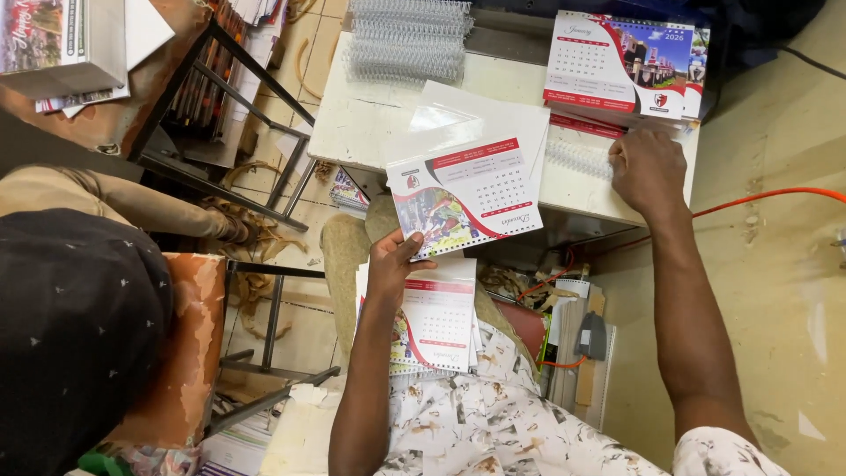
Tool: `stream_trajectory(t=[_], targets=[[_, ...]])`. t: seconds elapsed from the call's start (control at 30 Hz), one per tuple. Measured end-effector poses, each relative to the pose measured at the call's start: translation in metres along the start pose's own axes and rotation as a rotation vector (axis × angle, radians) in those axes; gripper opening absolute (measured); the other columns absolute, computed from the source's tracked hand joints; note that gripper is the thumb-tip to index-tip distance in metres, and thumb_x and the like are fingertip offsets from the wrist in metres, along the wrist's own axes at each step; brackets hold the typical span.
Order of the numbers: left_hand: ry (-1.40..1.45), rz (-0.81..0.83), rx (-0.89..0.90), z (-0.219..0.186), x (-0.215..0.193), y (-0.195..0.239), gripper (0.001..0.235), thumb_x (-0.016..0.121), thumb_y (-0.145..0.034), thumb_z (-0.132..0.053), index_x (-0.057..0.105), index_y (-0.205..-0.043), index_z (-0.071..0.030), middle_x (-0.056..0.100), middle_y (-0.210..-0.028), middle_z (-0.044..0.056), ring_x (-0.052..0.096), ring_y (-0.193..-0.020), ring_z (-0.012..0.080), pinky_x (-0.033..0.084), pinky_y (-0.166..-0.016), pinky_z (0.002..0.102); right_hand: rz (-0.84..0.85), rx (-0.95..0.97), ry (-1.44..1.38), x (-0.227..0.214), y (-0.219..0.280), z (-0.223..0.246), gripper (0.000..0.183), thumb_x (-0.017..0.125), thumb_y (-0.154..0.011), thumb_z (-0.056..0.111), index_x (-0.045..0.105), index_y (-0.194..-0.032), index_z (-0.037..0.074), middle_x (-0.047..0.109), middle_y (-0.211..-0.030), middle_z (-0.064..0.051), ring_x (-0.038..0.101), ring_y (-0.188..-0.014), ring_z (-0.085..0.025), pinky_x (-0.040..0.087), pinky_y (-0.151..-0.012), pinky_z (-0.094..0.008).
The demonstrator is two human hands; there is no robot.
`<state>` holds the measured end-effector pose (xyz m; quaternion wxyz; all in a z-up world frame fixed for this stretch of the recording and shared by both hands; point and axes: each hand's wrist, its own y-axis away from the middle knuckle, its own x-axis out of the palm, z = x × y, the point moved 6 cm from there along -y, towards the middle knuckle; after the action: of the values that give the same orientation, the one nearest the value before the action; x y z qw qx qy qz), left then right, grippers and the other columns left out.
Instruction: Assembling and aligning calendar pages for binding in a print shop environment.
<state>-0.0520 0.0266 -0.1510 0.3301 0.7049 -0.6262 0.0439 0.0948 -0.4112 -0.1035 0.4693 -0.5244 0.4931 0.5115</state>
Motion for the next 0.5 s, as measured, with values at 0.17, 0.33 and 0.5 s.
stream_trajectory(t=[0.17,0.33,0.5], targets=[[-0.03,-0.008,-0.02,-0.028,0.024,0.021,0.034,0.075,-0.091,-0.019,0.067,-0.109,0.008,0.057,-0.077,0.006,0.064,-0.07,0.0177,0.068,-0.065,0.039,0.028,-0.047,-0.155,-0.028,0.015,0.008,0.015,0.066,-0.101,0.024,0.077,-0.109,0.02,0.07,-0.127,-0.006,0.057,-0.13,-0.036,0.046,-0.098,-0.054],[-0.057,-0.006,-0.057,-0.028,0.026,0.02,0.044,0.075,-0.088,-0.025,0.068,-0.116,0.008,0.055,-0.087,0.005,0.056,-0.076,0.0172,0.067,-0.065,0.035,0.097,-0.009,-0.168,-0.051,0.017,0.025,0.013,0.066,-0.101,0.022,0.076,-0.101,0.014,0.071,-0.126,-0.003,0.054,-0.131,-0.033,0.049,-0.087,-0.056],[-0.061,-0.017,-0.044,-0.031,0.027,0.024,0.044,0.075,-0.088,-0.026,0.069,-0.115,0.008,0.054,-0.085,0.003,0.054,-0.073,0.0161,0.067,-0.065,0.035,-0.016,-0.079,-0.131,-0.039,0.01,0.03,0.019,0.056,-0.098,0.002,0.071,-0.105,0.013,0.074,-0.103,-0.007,0.066,-0.102,-0.035,0.051,-0.078,-0.051]])
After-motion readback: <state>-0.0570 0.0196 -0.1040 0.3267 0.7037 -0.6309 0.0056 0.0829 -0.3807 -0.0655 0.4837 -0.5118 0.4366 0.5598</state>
